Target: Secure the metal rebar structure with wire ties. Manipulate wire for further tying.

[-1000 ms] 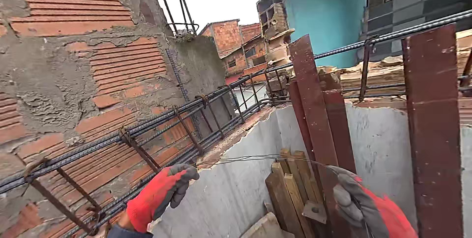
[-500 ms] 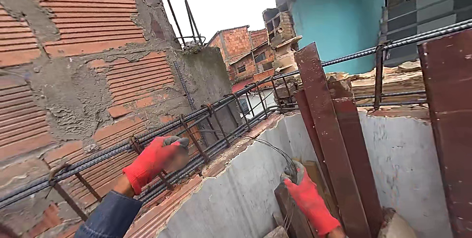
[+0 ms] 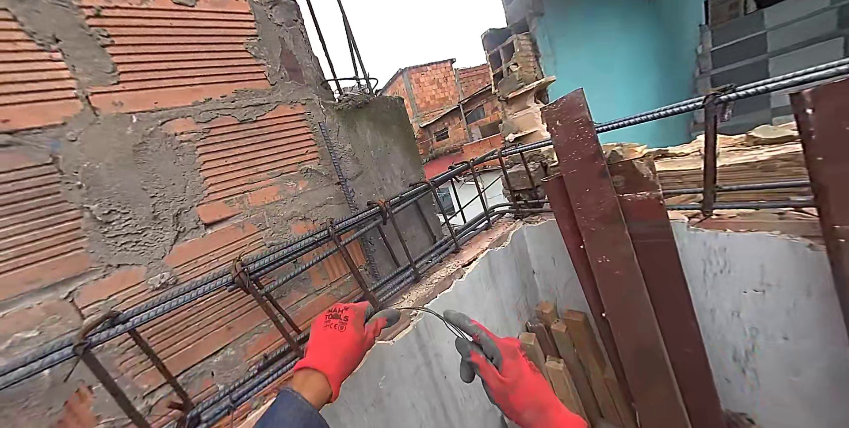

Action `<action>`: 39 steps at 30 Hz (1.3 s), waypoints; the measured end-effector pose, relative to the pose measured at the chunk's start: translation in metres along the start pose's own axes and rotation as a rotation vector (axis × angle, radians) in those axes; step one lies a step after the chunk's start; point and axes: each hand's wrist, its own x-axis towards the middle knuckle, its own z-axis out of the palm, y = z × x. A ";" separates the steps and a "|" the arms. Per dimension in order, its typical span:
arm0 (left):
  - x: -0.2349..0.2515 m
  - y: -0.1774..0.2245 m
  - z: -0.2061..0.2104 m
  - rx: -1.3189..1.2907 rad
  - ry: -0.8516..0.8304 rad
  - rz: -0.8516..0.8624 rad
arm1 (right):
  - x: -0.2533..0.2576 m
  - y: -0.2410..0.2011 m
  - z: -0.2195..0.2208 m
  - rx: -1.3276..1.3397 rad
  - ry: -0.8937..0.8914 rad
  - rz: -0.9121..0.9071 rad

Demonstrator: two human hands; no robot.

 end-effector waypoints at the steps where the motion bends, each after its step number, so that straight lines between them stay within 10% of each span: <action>1: 0.005 -0.006 0.007 -0.088 -0.015 0.074 | 0.005 0.007 -0.003 -0.011 0.022 0.022; 11: 0.044 -0.005 0.039 -0.134 0.045 -0.111 | -0.015 -0.006 0.002 -0.334 -0.222 0.260; 19: 0.056 0.012 0.023 -0.176 0.128 -0.281 | -0.045 0.010 -0.044 -0.299 -0.074 0.056; 25: 0.055 -0.006 0.025 -0.475 -0.014 0.040 | -0.045 0.029 -0.063 -0.075 -0.129 0.224; 30: 0.040 0.022 0.027 -0.243 -0.011 0.114 | -0.001 0.024 -0.041 0.238 -0.263 0.282; 39: 0.060 0.036 0.044 -0.185 0.081 -0.157 | -0.014 -0.004 0.011 -0.356 -0.162 0.290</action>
